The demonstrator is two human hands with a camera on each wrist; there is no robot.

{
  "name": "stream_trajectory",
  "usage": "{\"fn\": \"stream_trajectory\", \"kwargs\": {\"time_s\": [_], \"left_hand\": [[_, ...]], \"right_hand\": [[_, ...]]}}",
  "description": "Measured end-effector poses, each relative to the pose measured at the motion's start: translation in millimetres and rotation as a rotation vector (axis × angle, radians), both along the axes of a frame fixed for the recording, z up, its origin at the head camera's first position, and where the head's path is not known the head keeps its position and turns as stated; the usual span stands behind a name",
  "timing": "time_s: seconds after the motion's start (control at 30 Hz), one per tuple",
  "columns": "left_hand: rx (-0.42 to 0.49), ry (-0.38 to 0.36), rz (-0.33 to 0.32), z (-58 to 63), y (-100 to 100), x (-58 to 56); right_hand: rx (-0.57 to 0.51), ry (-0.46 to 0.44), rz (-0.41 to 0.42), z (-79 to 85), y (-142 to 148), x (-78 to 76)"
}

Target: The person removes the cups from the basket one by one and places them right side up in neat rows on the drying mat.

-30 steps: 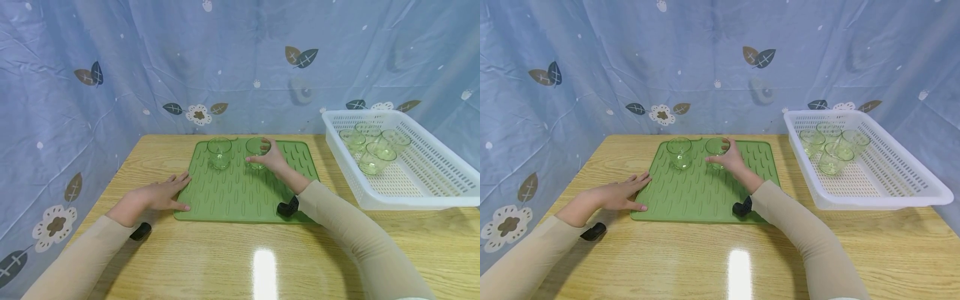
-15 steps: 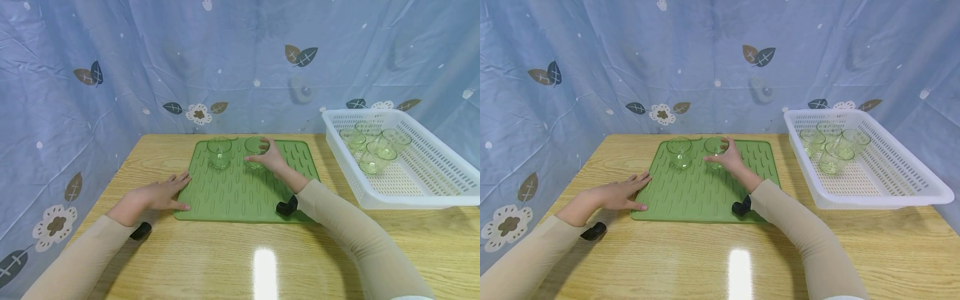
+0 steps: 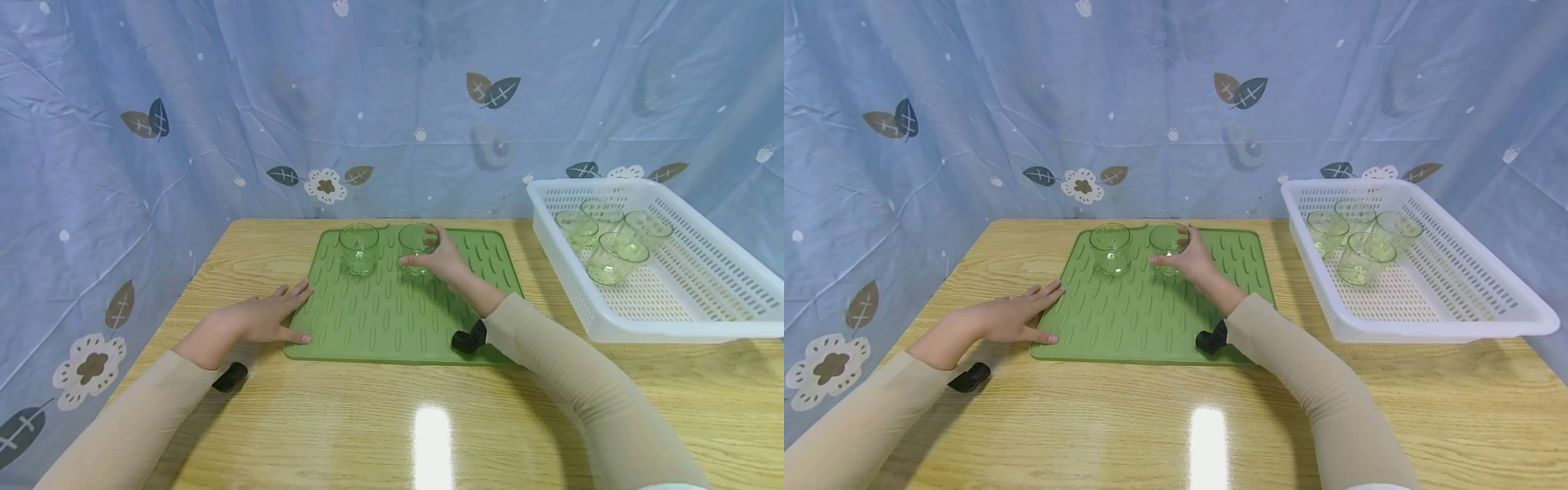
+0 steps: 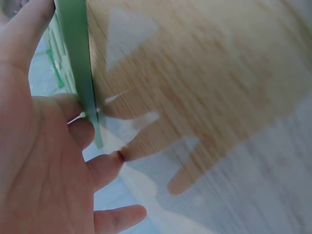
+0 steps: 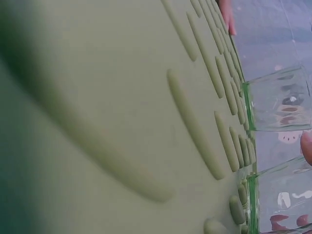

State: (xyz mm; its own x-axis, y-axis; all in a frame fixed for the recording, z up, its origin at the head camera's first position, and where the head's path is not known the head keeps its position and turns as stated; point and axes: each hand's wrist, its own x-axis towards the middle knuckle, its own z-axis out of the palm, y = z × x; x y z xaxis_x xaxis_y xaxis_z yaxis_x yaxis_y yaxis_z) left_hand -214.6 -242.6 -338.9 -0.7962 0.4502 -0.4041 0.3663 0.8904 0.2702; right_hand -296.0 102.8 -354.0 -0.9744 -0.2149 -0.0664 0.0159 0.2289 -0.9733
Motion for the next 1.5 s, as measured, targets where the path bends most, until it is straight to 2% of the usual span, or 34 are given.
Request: {"fn": "stream_trajectory", "kwargs": {"time_s": [0.43,0.6,1.1,1.5], "left_hand": [[0.000,-0.005,0.004,-1.3,0,-1.0],[0.001,-0.007,0.008,-0.4,0,-0.2],[0.001,-0.003,0.004,-0.4,0,-1.4],[-0.003,0.001,-0.004,-0.5,-1,-1.4]], "right_hand": [[0.065,-0.014,0.019,0.4,12,-2.3],[0.047,-0.021,0.035,-0.7,18,-0.1],[0.069,0.121,0.075,15.6,44,19.5],[0.023,0.196,0.135,35.8,65,48.4]]}}
